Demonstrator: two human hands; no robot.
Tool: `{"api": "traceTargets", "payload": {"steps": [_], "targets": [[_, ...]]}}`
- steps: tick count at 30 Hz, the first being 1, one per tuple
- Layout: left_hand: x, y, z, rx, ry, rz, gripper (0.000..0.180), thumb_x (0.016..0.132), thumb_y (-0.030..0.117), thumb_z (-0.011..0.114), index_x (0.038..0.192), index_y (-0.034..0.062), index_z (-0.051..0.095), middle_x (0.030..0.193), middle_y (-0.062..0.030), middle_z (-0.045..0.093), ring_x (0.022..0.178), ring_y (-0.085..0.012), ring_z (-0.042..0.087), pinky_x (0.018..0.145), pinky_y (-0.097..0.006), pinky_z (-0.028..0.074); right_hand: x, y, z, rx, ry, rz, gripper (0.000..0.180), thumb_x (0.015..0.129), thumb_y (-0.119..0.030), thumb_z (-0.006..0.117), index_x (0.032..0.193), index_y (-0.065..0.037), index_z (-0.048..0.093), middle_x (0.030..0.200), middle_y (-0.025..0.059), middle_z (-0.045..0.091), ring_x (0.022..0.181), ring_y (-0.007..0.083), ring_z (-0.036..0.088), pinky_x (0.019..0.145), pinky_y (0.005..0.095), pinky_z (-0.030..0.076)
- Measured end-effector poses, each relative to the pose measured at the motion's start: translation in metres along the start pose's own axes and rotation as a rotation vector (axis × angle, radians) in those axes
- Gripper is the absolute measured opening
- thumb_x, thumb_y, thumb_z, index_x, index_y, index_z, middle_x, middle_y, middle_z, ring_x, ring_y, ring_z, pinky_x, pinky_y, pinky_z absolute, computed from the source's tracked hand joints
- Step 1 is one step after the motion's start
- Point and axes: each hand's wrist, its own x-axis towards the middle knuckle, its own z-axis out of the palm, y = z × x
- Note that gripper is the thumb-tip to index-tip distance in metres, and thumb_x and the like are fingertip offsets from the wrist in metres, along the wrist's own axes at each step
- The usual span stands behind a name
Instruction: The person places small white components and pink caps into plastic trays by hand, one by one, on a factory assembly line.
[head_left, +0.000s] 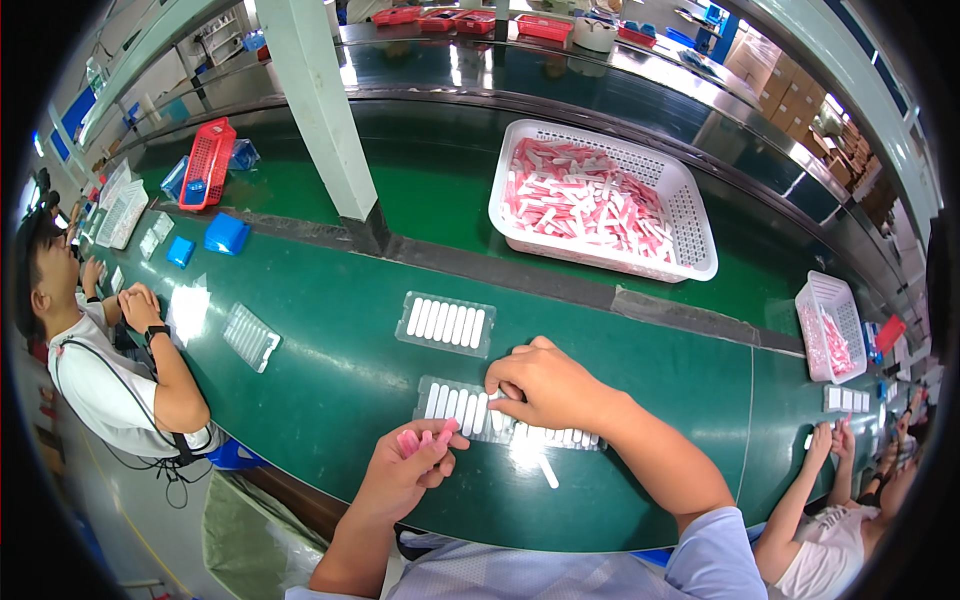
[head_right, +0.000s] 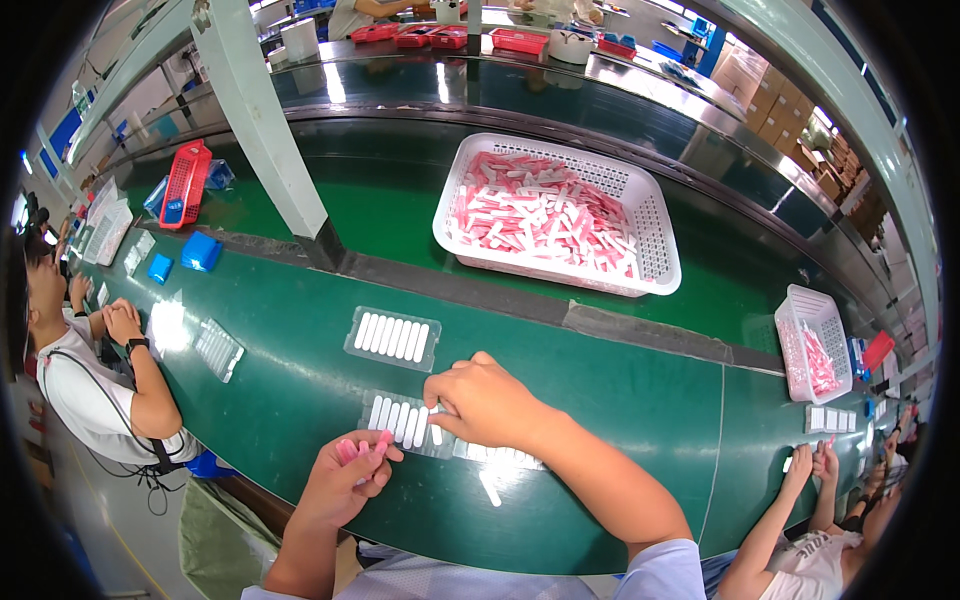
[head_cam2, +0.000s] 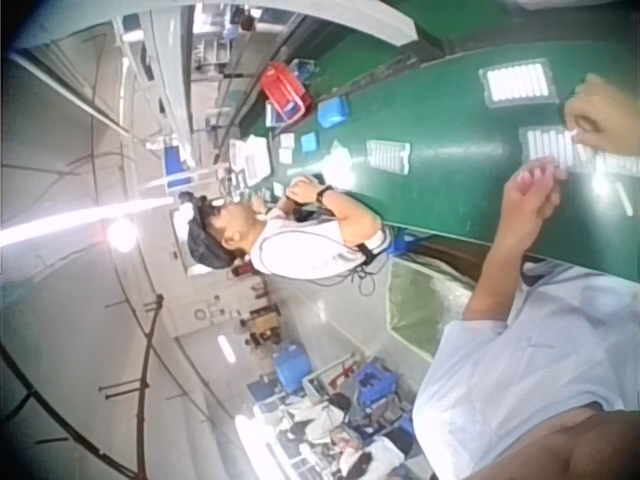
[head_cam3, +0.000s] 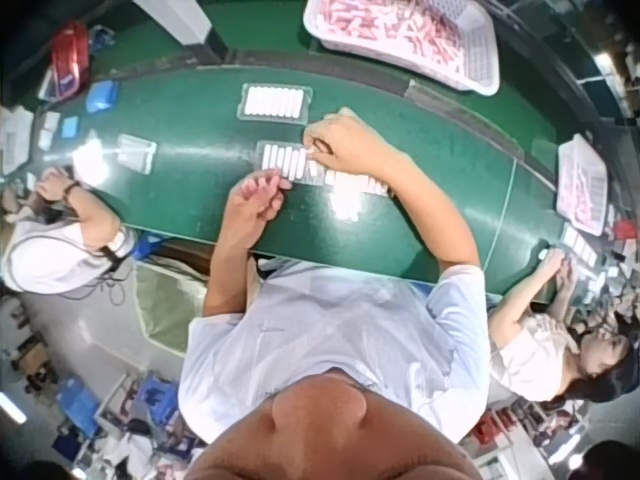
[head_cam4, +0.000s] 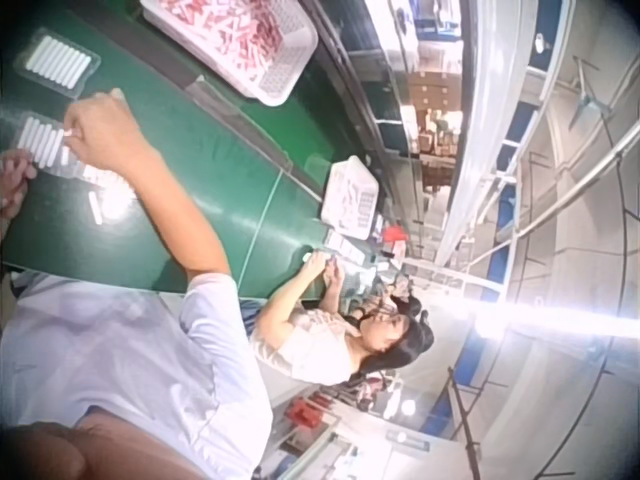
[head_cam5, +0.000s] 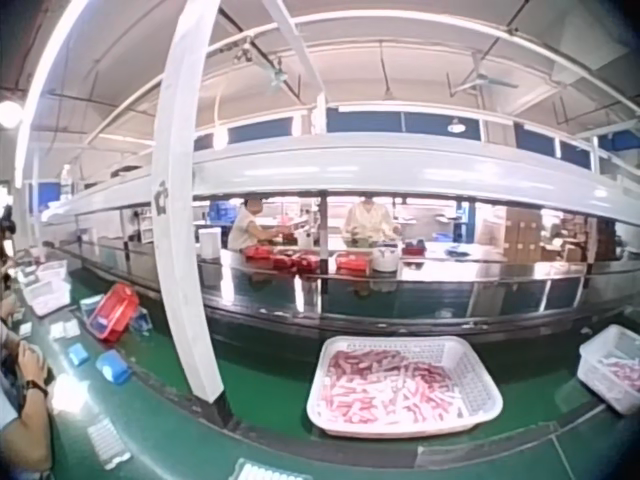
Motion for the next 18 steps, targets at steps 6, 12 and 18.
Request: {"api": "traceTargets", "payload": {"steps": [6, 12, 18], "targets": [[-0.002, -0.001, 0.000, 0.001, -0.011, -0.002, 0.022, 0.103, 0.006, 0.063, 0.123, -0.0034, 0.065, 0.103, -0.0138, 0.072, 0.074, -0.0124, 0.063, 0.052, -0.022, 0.040, -0.003, -0.003, 0.003, -0.139, 0.008, 0.009, 0.023, 0.090, -0.024, 0.075, 0.102, -0.010, 0.063, 0.088, 0.0071, 0.067, 0.090, 0.0274, 0.063, 0.090, 0.0410, 0.042], [-0.002, -0.001, 0.002, 0.024, -0.021, -0.007, 0.027, 0.103, 0.007, 0.064, 0.126, -0.0048, 0.065, 0.105, -0.0145, 0.072, 0.074, -0.0132, 0.063, 0.054, -0.022, 0.043, -0.007, -0.025, -0.005, 0.061, 0.136, 0.099, 0.025, 0.090, -0.027, 0.077, 0.105, -0.010, 0.066, 0.083, 0.0038, 0.064, 0.083, 0.0229, 0.062, 0.087, 0.0379, 0.042], [0.002, 0.003, 0.017, 0.118, -0.141, -0.002, 0.032, 0.106, 0.008, 0.059, 0.134, -0.0054, 0.063, 0.102, -0.0131, 0.071, 0.070, -0.0092, 0.058, 0.055, -0.021, 0.040, -0.013, -0.035, 0.004, 0.315, 0.296, 0.045, 0.004, 0.091, -0.010, 0.074, 0.089, -0.007, 0.075, 0.073, 0.0026, 0.070, 0.061, 0.0129, 0.063, 0.064, 0.0310, 0.049]]}}
